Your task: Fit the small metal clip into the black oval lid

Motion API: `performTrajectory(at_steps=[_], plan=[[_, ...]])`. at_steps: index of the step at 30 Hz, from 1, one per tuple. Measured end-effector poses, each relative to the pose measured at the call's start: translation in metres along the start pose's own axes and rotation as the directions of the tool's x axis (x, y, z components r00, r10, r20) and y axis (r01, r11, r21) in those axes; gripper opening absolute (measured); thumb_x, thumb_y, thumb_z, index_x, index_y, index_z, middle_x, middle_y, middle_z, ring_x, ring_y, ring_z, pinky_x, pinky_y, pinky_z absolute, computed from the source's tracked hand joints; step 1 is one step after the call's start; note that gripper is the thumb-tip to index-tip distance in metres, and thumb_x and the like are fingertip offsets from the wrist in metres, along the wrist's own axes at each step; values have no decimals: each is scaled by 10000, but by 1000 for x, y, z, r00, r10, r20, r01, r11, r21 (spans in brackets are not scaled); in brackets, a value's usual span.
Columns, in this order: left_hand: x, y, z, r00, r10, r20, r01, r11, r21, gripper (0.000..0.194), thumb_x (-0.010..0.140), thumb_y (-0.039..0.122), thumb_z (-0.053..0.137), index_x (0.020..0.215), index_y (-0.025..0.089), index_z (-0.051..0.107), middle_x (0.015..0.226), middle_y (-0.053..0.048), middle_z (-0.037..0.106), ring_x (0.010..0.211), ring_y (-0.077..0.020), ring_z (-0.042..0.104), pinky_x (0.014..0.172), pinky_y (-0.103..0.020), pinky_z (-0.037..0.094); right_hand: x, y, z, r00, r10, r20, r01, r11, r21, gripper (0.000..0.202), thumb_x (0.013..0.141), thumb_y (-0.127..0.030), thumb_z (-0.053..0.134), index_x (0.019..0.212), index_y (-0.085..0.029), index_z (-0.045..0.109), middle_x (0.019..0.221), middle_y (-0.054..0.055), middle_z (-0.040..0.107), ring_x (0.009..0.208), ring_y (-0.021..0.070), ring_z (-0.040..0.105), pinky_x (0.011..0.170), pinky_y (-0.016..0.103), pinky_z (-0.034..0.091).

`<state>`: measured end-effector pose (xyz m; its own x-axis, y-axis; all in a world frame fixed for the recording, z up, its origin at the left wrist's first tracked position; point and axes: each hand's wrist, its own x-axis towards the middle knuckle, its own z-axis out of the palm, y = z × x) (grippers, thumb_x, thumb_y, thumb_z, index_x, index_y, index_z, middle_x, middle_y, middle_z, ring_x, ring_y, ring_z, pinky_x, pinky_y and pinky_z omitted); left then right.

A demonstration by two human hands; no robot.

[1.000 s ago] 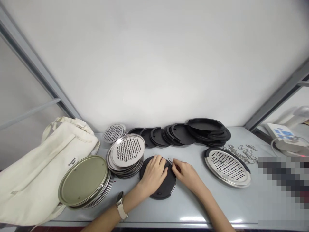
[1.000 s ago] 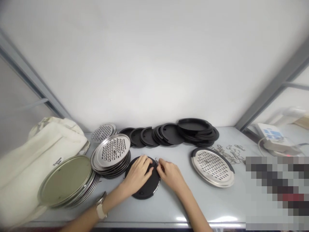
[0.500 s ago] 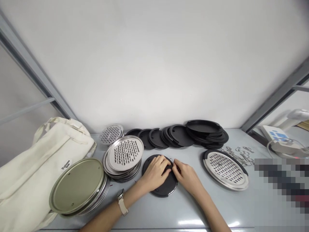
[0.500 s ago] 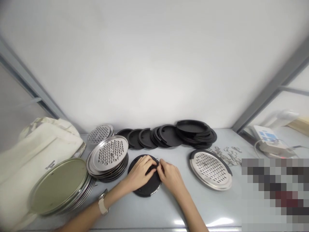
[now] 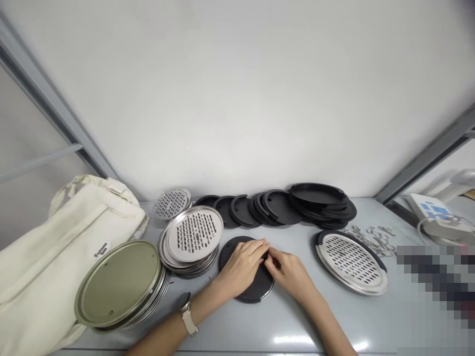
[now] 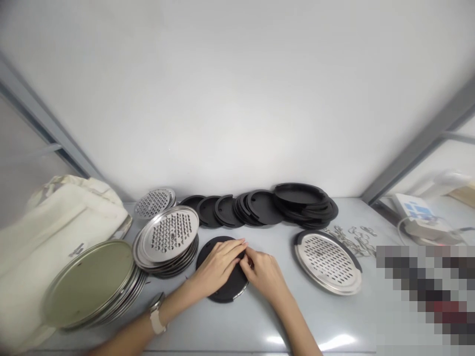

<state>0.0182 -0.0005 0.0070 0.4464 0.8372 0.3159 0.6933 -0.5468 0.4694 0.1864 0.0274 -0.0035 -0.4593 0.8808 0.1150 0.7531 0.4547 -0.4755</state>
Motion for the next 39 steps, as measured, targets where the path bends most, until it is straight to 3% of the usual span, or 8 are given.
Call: performTrajectory(at_steps=[16, 25, 39], plan=[[-1, -3, 4, 1000, -23, -8, 23, 997, -75, 372, 925, 107, 407, 1279, 224, 423, 1273, -48, 529, 1185, -167, 470, 989, -345, 369, 1, 7, -8, 994, -53, 96, 45, 996, 82, 204, 866, -230, 371, 686, -200, 463, 568, -25, 515, 505, 117, 429, 527, 214, 307], [-1, -2, 2, 999, -37, 25, 38, 999, -34, 338, 936, 125, 399, 1263, 213, 418, 1203, -49, 558, 1135, -170, 491, 966, -346, 386, 0, 8, -8, 995, -73, 61, 70, 996, 55, 235, 852, -219, 397, 621, -194, 435, 539, -31, 474, 492, 105, 382, 516, 217, 286], [-1, -2, 2, 999, -47, 15, 48, 994, -96, 349, 942, 126, 383, 1278, 216, 410, 1258, -59, 521, 1169, -184, 462, 987, -369, 371, 1, 10, -6, 997, -60, 55, 56, 996, 71, 242, 898, -257, 360, 680, -201, 448, 574, -20, 528, 508, 118, 437, 528, 212, 304]])
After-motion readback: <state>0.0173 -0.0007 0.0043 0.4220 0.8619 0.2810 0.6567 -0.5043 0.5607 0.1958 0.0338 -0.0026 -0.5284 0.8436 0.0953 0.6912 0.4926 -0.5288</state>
